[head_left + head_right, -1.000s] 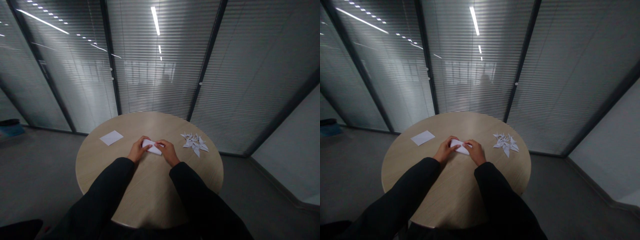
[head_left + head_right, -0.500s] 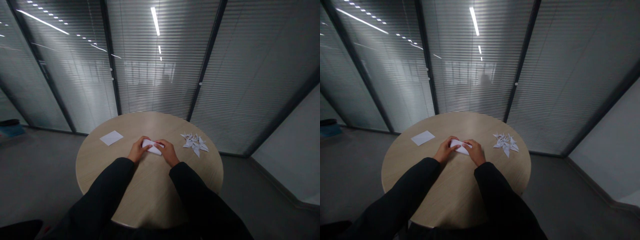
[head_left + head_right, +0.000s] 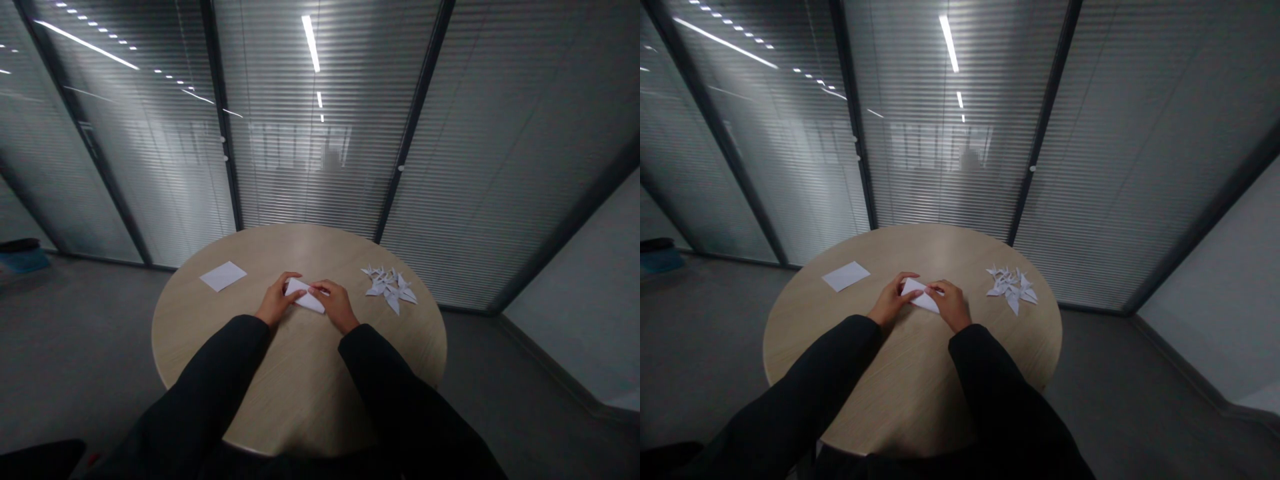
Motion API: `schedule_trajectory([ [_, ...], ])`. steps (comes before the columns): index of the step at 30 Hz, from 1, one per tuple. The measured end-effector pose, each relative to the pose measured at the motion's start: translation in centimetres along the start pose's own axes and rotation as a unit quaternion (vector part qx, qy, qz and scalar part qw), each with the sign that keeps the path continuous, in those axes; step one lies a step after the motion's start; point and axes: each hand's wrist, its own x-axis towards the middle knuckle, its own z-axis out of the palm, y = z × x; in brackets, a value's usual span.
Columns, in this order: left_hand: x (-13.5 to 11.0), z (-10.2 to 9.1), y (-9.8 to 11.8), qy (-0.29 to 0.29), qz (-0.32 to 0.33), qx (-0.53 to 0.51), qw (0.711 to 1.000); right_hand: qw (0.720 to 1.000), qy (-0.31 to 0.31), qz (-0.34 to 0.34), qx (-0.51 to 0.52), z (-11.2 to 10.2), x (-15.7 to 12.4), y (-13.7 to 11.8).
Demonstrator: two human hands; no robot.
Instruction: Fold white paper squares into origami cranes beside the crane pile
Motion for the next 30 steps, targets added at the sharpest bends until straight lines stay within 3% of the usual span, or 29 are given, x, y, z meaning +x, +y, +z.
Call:
schedule_trajectory([
  [13, 0.1, 0.5, 0.5, 0.016, -0.067, -0.139, 0.988, 0.999, 0.019, 0.029, 0.015, -0.1, 0.3, 0.6],
  [24, 0.1, 0.2, 1.4, 0.123, -0.119, -0.194, 0.966, 0.992, 0.032, 0.094, 0.083, -0.1, 0.4, 0.2],
  [30, 0.0, 0.3, 1.2, 0.142, -0.105, -0.21, 0.962, 0.989, 0.02, 0.109, 0.093, 0.1, 0.4, 0.1],
])
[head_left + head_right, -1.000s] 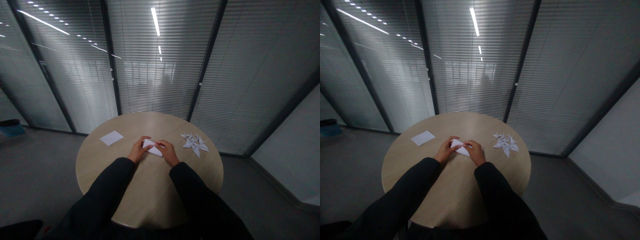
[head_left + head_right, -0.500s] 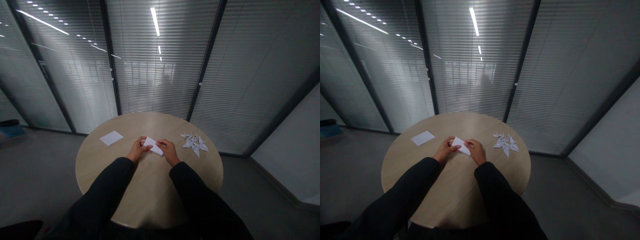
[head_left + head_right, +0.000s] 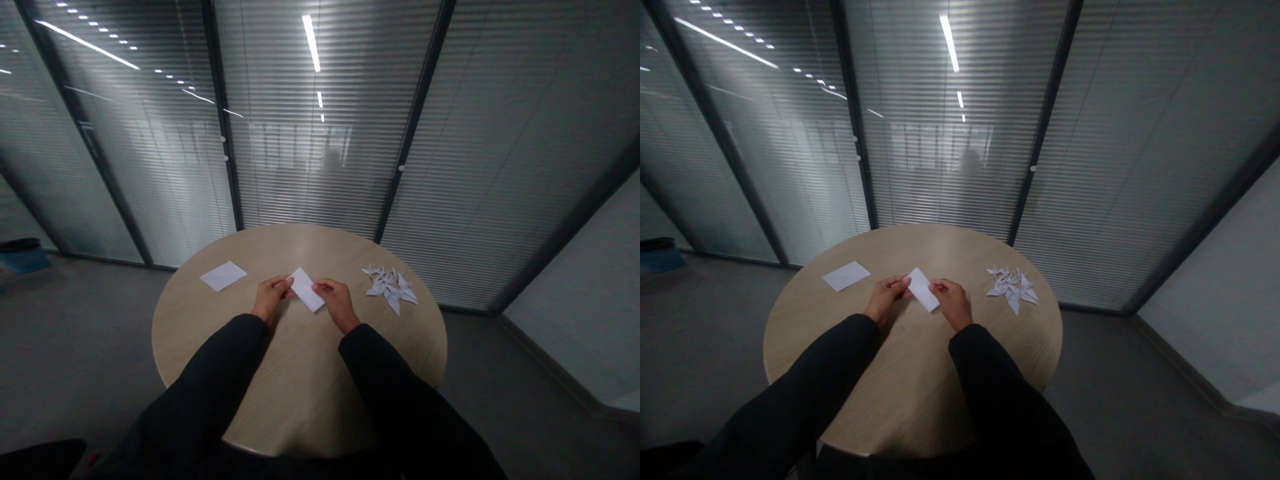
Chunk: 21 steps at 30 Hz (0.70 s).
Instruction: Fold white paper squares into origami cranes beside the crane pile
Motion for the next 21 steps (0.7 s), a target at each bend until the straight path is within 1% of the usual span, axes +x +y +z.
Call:
schedule_trajectory([
  [3, 0.3, -0.3, -0.2, 0.008, 0.037, 0.015, 0.999, 1.0, -0.016, 0.016, 0.001, 0.1, 0.0, 0.2],
  [6, 0.5, -0.4, -0.4, 0.025, 0.093, 0.073, 0.993, 0.999, -0.045, 0.029, -0.003, 0.2, 0.0, 0.4],
  [9, 0.3, -0.3, -0.2, 0.031, 0.159, 0.139, 0.977, 0.995, -0.095, 0.029, -0.007, 0.3, -0.2, 0.3],
  [12, -0.3, -0.3, 0.2, 0.036, 0.2, 0.19, 0.961, 0.989, -0.141, 0.036, -0.001, 0.4, -0.6, -0.1],
  [14, -0.5, -0.3, 0.5, 0.042, 0.2, 0.191, 0.96, 0.988, -0.15, 0.039, 0.004, 0.4, -0.7, -0.3],
  [16, -0.3, -0.3, 0.5, 0.037, 0.175, 0.163, 0.97, 0.99, -0.137, 0.038, 0.007, 0.4, -0.7, -0.4],
  [19, 0.3, -0.4, 0.1, 0.004, 0.107, 0.128, 0.986, 0.994, -0.1, 0.035, 0.013, 0.1, -0.6, -0.5],
  [21, 0.6, -0.3, -0.2, -0.028, 0.074, 0.129, 0.988, 0.996, -0.078, 0.031, 0.017, 0.0, -0.5, -0.5],
])
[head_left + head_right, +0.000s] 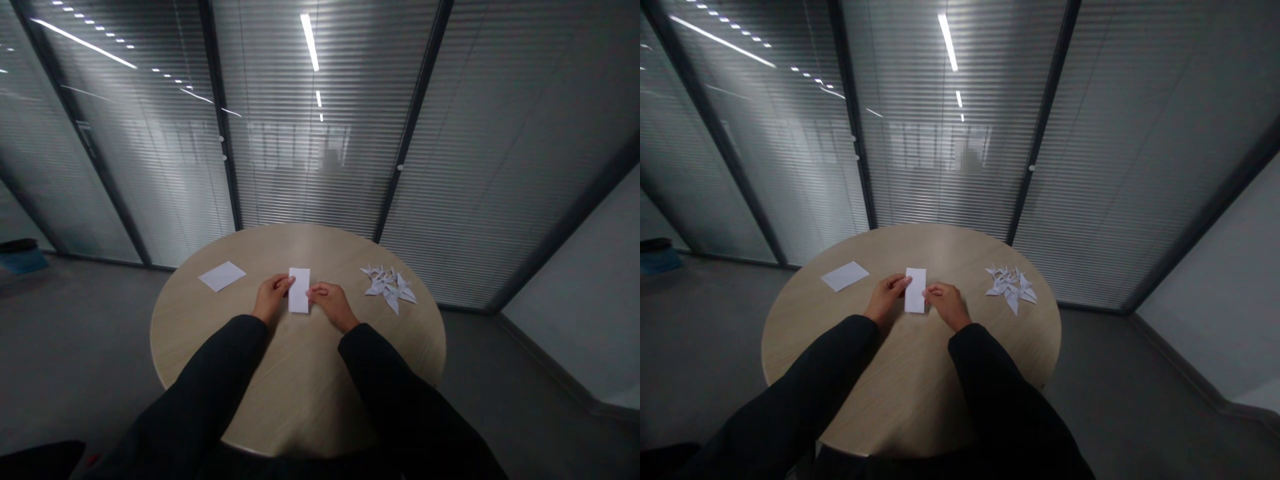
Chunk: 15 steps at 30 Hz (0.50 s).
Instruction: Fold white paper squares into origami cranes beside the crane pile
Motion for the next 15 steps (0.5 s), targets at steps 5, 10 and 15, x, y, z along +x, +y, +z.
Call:
schedule_trajectory([
  [5, -0.23, 0.15, -0.08, -0.023, -0.006, 0.027, 0.999, 1.0, 0.024, -0.005, 0.001, -0.05, 0.06, 0.08],
  [10, -0.5, 0.08, 0.33, -0.003, 0.005, 0.04, 0.999, 1.0, 0.01, -0.003, 0.016, 0.22, 0.01, -0.04],
  [15, -0.34, -0.05, 0.23, 0.005, 0.018, 0.043, 0.999, 1.0, 0.009, -0.003, 0.029, 0.27, -0.02, -0.15],
])
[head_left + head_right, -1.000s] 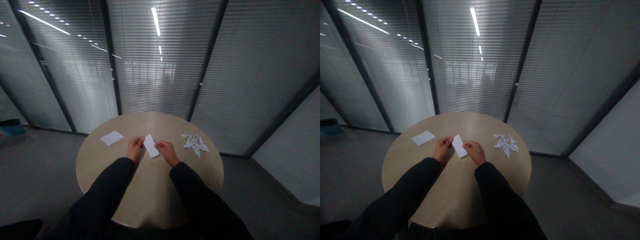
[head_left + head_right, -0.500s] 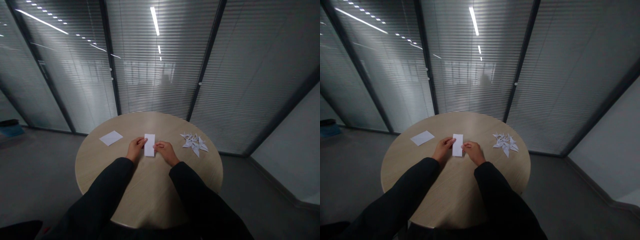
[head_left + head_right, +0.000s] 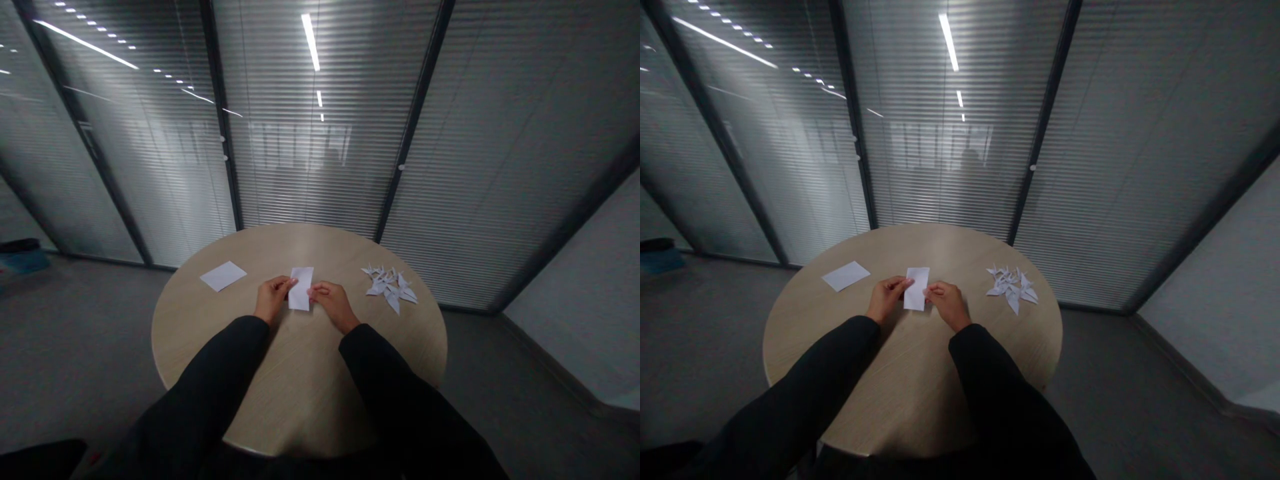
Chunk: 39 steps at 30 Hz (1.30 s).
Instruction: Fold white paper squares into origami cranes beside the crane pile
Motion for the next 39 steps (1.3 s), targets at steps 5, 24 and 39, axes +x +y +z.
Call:
schedule_trajectory([
  [5, -0.1, -0.01, -0.07, -0.058, -0.032, -0.005, 0.998, 0.999, 0.029, -0.006, -0.017, -0.42, 0.1, 0.19],
  [24, -0.11, 0.24, 0.1, -0.098, -0.097, -0.041, 0.99, 0.999, 0.05, -0.012, -0.007, -0.63, 0.38, 0.4],
  [39, -0.4, 0.03, -0.16, -0.133, -0.097, -0.004, 0.986, 0.998, 0.065, -0.006, 0.025, -0.33, 0.42, 0.67],
])
